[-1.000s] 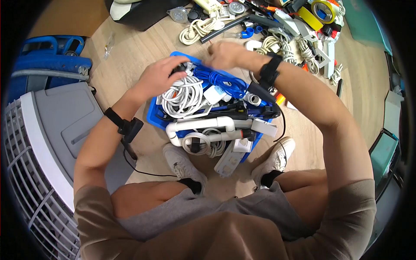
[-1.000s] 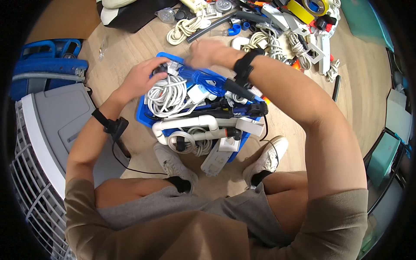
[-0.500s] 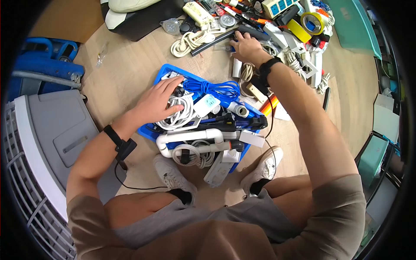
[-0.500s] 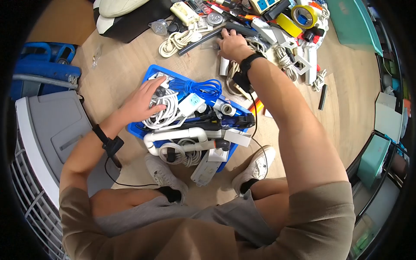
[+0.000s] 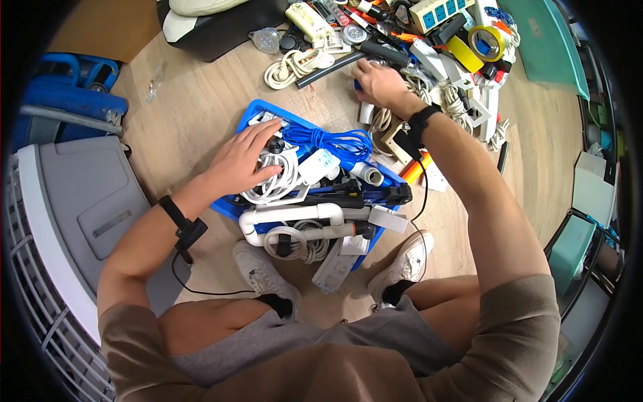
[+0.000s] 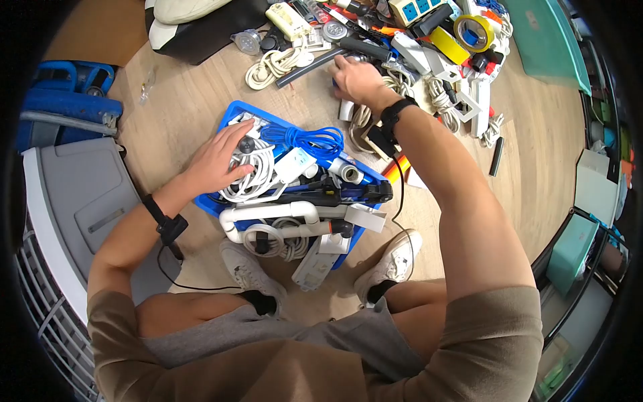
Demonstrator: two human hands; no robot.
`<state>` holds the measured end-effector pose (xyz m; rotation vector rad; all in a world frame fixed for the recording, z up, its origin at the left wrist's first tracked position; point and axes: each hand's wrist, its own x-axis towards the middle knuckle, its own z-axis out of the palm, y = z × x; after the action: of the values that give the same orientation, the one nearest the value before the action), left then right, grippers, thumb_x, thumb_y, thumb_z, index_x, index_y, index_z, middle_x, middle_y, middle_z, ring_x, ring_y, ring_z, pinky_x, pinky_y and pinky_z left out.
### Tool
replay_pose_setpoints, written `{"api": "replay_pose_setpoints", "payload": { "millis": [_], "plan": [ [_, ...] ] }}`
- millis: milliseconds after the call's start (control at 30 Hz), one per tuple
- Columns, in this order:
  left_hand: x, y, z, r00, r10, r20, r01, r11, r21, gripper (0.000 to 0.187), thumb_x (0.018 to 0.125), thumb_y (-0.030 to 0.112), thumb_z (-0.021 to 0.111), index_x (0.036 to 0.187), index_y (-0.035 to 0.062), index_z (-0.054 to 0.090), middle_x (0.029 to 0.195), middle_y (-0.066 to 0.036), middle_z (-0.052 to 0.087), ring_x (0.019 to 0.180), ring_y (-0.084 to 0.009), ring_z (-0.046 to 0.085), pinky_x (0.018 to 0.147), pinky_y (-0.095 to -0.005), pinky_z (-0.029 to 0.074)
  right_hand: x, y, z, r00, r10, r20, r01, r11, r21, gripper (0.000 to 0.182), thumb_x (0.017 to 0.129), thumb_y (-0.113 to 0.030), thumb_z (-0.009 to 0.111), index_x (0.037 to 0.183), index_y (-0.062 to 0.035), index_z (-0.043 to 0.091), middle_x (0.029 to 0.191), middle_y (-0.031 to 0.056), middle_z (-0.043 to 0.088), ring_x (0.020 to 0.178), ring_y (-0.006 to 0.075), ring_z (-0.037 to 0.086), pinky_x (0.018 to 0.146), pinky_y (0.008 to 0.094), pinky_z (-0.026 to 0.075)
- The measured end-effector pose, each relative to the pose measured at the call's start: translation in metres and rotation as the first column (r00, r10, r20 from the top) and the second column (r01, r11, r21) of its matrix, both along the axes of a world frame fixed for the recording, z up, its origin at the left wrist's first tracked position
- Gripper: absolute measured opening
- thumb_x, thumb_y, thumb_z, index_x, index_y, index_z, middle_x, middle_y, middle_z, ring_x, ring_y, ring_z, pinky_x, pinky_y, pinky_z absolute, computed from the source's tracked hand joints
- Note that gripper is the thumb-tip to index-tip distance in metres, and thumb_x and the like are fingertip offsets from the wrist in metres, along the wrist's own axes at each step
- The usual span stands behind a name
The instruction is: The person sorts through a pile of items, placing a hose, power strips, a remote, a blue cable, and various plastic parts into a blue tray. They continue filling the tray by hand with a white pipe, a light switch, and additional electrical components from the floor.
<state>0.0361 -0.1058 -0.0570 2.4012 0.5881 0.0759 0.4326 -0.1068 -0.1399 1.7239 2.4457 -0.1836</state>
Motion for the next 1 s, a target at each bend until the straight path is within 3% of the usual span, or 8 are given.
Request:
{"api": "replay_pose_setpoints", "payload": {
  "millis": [100, 233, 400, 567, 667, 800, 967, 1000],
  "plan": [
    [-0.001, 0.001, -0.001, 1.000, 0.001, -0.022, 0.000, 1.000, 0.013, 0.080, 0.093, 0.040, 0.070, 0.155, 0.0021, 0.036, 0.158, -0.017, 0.043, 0.143, -0.0374, 0.043, 0.119, -0.0455, 0.036, 0.017, 0.020, 0.015, 0.993, -0.110, -0.043, 0.116, 0.973, 0.198, 0.043, 0.086, -0.036, 0.074, 0.113, -0.0053, 0.060, 0.117, 0.0104, 0.065, 0.112, 0.0306, 0.064, 0.092, 0.0437, 0.055],
    [0.000, -0.001, -0.001, 1.000, 0.011, 0.009, -0.011, 1.000, 0.019, 0.080, 0.093, 0.040, 0.071, 0.155, 0.0026, 0.037, 0.157, -0.017, 0.043, 0.142, -0.0372, 0.044, 0.118, -0.0456, 0.036, 0.039, 0.042, 0.028, 0.950, -0.297, 0.102, 0.254, 0.918, 0.306, 0.052, 0.087, -0.041, 0.068, 0.123, -0.0041, 0.062, 0.131, 0.0152, 0.058, 0.126, 0.0326, 0.054, 0.099, 0.0493, 0.050],
    [0.000, 0.000, -0.001, 0.999, 0.024, -0.024, -0.024, 1.000, -0.002, 0.081, 0.089, 0.037, 0.074, 0.153, 0.0023, 0.039, 0.157, -0.016, 0.044, 0.141, -0.0373, 0.044, 0.119, -0.0460, 0.036, 0.034, 0.051, 0.031, 0.899, -0.376, 0.225, 0.378, 0.925, 0.038, 0.070, 0.094, -0.053, 0.062, 0.145, -0.0071, 0.048, 0.142, 0.0200, 0.053, 0.136, 0.0403, 0.047, 0.109, 0.0527, 0.045],
    [-0.001, 0.002, -0.001, 1.000, 0.023, 0.002, -0.023, 1.000, 0.015, 0.078, 0.090, 0.039, 0.073, 0.152, 0.0035, 0.042, 0.156, -0.015, 0.045, 0.140, -0.0351, 0.046, 0.118, -0.0454, 0.037, 0.028, 0.053, 0.017, 0.880, -0.352, 0.318, 0.336, 0.936, 0.105, 0.072, 0.093, -0.054, 0.062, 0.150, -0.0147, 0.044, 0.142, 0.0216, 0.051, 0.135, 0.0429, 0.047, 0.105, 0.0542, 0.048],
    [-0.002, 0.003, -0.002, 1.000, 0.019, 0.011, -0.019, 1.000, 0.005, 0.081, 0.089, 0.042, 0.073, 0.152, 0.0019, 0.041, 0.155, -0.016, 0.047, 0.140, -0.0379, 0.046, 0.118, -0.0470, 0.037, 0.025, 0.061, 0.022, 0.873, -0.415, 0.256, 0.427, 0.904, 0.010, 0.072, 0.088, -0.053, 0.070, 0.145, -0.0161, 0.045, 0.142, 0.0217, 0.047, 0.134, 0.0425, 0.047, 0.100, 0.0550, 0.052],
    [-0.003, 0.006, -0.005, 0.999, -0.002, 0.035, 0.001, 1.000, 0.013, 0.083, 0.088, 0.041, 0.074, 0.152, 0.0016, 0.041, 0.154, -0.017, 0.047, 0.139, -0.0376, 0.047, 0.117, -0.0465, 0.038, 0.031, 0.062, 0.005, 0.893, -0.438, 0.106, 0.433, 0.899, 0.068, 0.079, 0.083, -0.046, 0.077, 0.146, -0.0135, 0.043, 0.140, 0.0266, 0.047, 0.128, 0.0485, 0.052, 0.098, 0.0567, 0.054],
    [-0.016, 0.013, -0.012, 0.996, -0.017, 0.092, 0.022, 0.998, -0.051, 0.077, 0.089, 0.035, 0.075, 0.150, 0.0018, 0.042, 0.157, -0.017, 0.043, 0.143, -0.0382, 0.044, 0.117, -0.0459, 0.038, 0.044, 0.061, -0.014, 0.919, -0.390, -0.060, 0.394, 0.915, 0.089, 0.079, 0.081, -0.033, 0.080, 0.144, -0.0032, 0.042, 0.132, 0.0330, 0.050, 0.123, 0.0530, 0.054, 0.104, 0.0555, 0.049],
    [-0.019, 0.014, -0.014, 0.994, 0.038, 0.103, -0.025, 0.992, -0.121, 0.072, 0.092, 0.032, 0.073, 0.149, 0.0023, 0.042, 0.159, -0.016, 0.041, 0.145, -0.0379, 0.042, 0.118, -0.0458, 0.038, 0.047, 0.065, -0.011, 0.909, -0.412, -0.062, 0.412, 0.911, -0.013, 0.083, 0.082, -0.035, 0.079, 0.146, -0.0018, 0.038, 0.138, 0.0370, 0.050, 0.126, 0.0543, 0.053, 0.109, 0.0553, 0.045]
  ]
}}
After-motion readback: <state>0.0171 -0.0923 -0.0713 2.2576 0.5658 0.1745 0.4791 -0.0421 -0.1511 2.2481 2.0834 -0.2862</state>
